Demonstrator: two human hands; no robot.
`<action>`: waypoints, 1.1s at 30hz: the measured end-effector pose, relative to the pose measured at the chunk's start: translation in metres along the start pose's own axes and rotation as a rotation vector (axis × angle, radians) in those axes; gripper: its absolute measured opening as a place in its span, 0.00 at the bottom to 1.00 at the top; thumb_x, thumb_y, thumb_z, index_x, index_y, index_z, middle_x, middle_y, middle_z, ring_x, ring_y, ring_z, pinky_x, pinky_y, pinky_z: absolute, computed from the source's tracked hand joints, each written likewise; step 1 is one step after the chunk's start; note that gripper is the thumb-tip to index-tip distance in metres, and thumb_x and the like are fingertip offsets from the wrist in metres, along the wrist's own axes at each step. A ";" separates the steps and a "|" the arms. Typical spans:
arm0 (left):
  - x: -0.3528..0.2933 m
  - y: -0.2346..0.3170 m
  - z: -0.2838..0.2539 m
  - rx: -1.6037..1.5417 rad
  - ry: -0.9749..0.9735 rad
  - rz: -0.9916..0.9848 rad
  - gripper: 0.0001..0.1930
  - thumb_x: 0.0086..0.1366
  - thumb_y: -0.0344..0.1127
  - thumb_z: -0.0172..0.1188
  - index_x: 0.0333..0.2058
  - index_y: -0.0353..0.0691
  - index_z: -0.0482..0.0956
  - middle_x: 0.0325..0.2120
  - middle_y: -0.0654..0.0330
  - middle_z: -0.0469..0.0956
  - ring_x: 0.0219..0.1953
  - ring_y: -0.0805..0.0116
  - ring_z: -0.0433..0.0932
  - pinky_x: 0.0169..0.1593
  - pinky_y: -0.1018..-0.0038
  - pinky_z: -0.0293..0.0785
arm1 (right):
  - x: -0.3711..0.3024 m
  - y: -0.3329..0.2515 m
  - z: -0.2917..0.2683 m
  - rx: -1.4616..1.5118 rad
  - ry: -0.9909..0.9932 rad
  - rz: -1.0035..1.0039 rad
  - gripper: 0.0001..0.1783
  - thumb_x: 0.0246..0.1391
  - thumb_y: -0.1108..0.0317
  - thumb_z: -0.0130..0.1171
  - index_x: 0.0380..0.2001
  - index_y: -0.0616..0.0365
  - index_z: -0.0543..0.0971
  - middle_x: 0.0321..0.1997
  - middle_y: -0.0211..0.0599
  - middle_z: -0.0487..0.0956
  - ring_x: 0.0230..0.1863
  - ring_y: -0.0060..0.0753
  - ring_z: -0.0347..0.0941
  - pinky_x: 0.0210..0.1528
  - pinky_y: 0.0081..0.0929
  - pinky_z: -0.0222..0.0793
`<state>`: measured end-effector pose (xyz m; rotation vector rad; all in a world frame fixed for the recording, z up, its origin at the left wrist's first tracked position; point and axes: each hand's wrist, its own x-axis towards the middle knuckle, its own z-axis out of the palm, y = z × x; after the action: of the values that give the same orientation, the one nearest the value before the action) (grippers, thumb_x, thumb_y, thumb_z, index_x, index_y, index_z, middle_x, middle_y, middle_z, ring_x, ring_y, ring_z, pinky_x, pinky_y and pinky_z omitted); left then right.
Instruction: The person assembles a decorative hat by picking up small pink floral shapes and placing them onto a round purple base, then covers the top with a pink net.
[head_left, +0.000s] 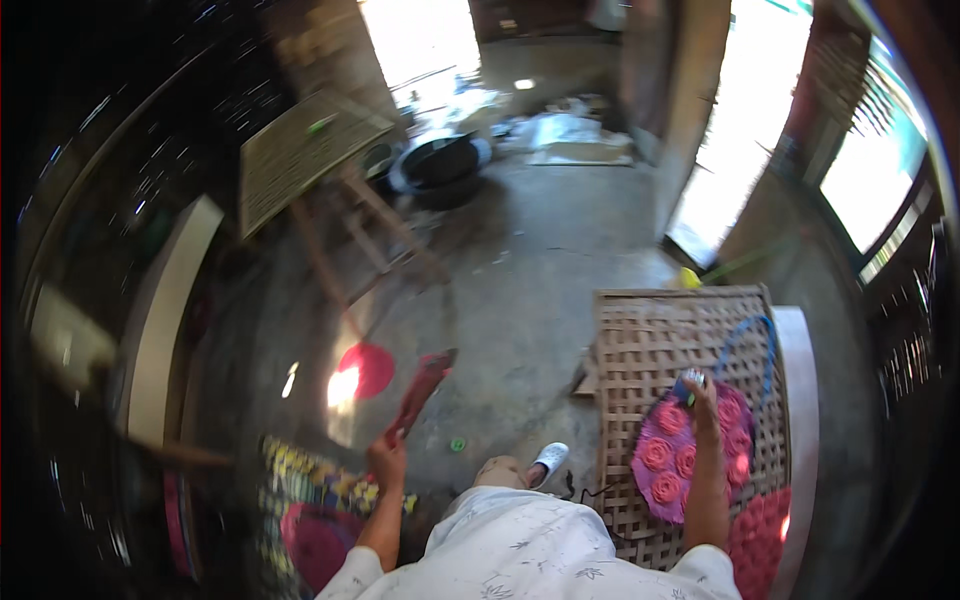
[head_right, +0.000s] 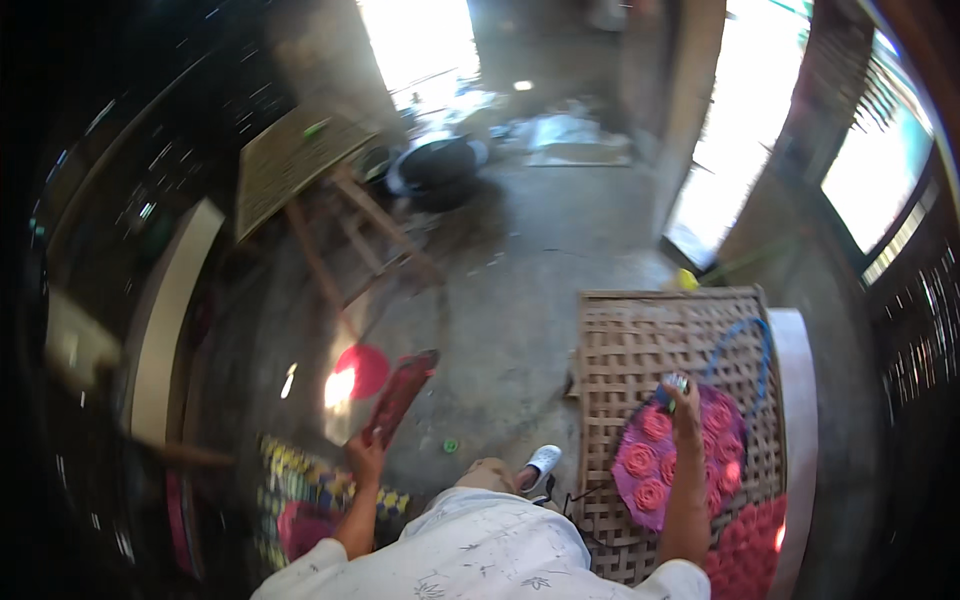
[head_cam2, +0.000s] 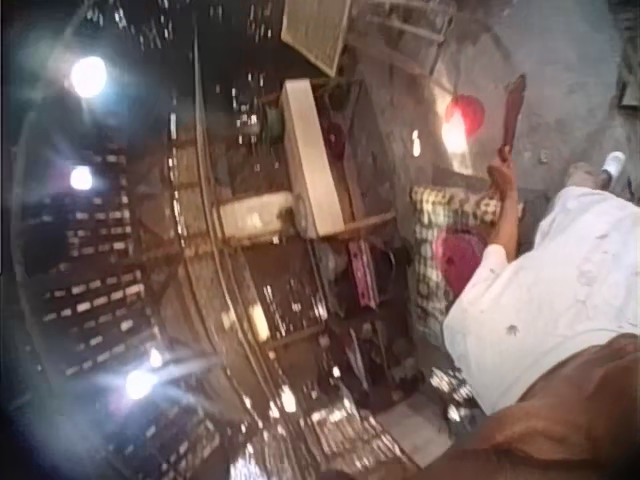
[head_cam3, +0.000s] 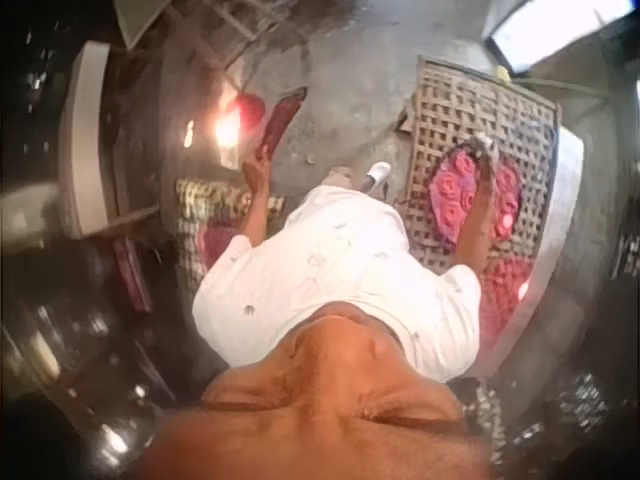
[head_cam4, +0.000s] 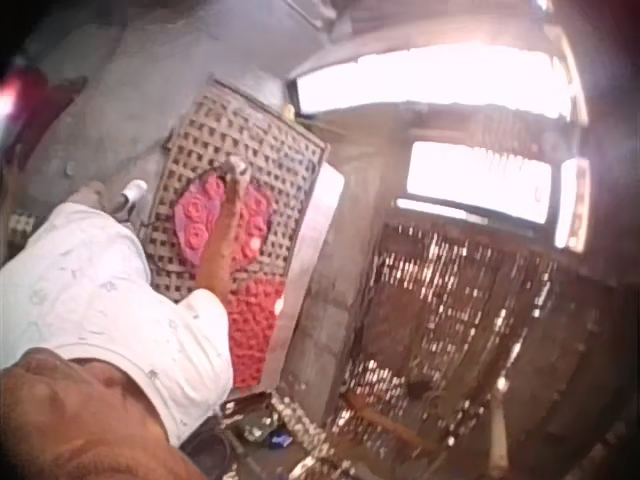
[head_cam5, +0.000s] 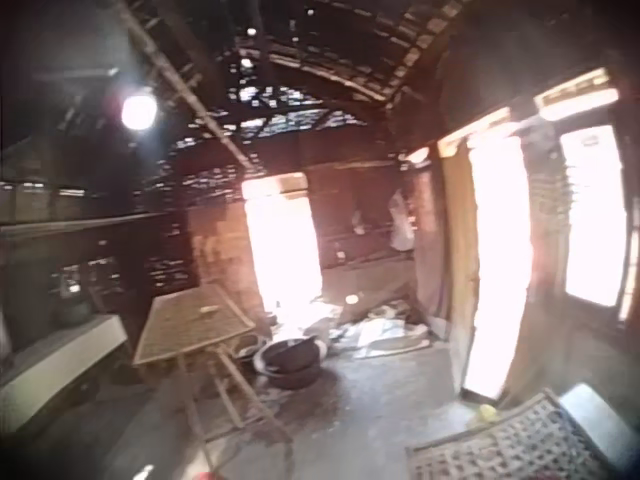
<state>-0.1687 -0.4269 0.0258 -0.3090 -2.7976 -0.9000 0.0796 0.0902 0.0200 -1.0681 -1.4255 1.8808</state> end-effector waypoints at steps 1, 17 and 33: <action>-0.012 -0.009 0.003 0.017 -0.015 0.020 0.13 0.54 0.26 0.57 0.39 0.38 0.80 0.29 0.46 0.79 0.32 0.47 0.78 0.36 0.61 0.73 | -0.015 0.007 0.028 0.050 -0.071 0.053 0.24 0.44 0.60 0.62 0.45 0.55 0.70 0.37 0.32 0.73 0.34 0.27 0.73 0.27 0.26 0.71; -0.185 -0.191 -0.157 0.302 0.250 -0.290 0.21 0.47 0.21 0.55 0.42 0.43 0.80 0.39 0.55 0.80 0.41 0.57 0.79 0.44 0.66 0.76 | -0.138 0.094 0.206 -0.237 -0.620 0.412 0.28 0.46 0.59 0.64 0.49 0.53 0.68 0.41 0.32 0.73 0.36 0.31 0.75 0.29 0.28 0.72; -0.197 -0.200 -0.094 -1.532 -0.155 -0.894 0.32 0.56 0.47 0.65 0.57 0.40 0.66 0.45 0.60 0.74 0.43 0.73 0.75 0.41 0.74 0.76 | -0.367 0.171 0.452 -1.003 -1.442 -0.403 0.44 0.37 0.59 0.73 0.58 0.51 0.62 0.43 0.42 0.76 0.41 0.39 0.75 0.40 0.35 0.73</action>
<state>-0.0191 -0.6692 -0.0569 0.7901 -1.5724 -3.0604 -0.0969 -0.4903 0.0101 0.6076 -3.1959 1.4776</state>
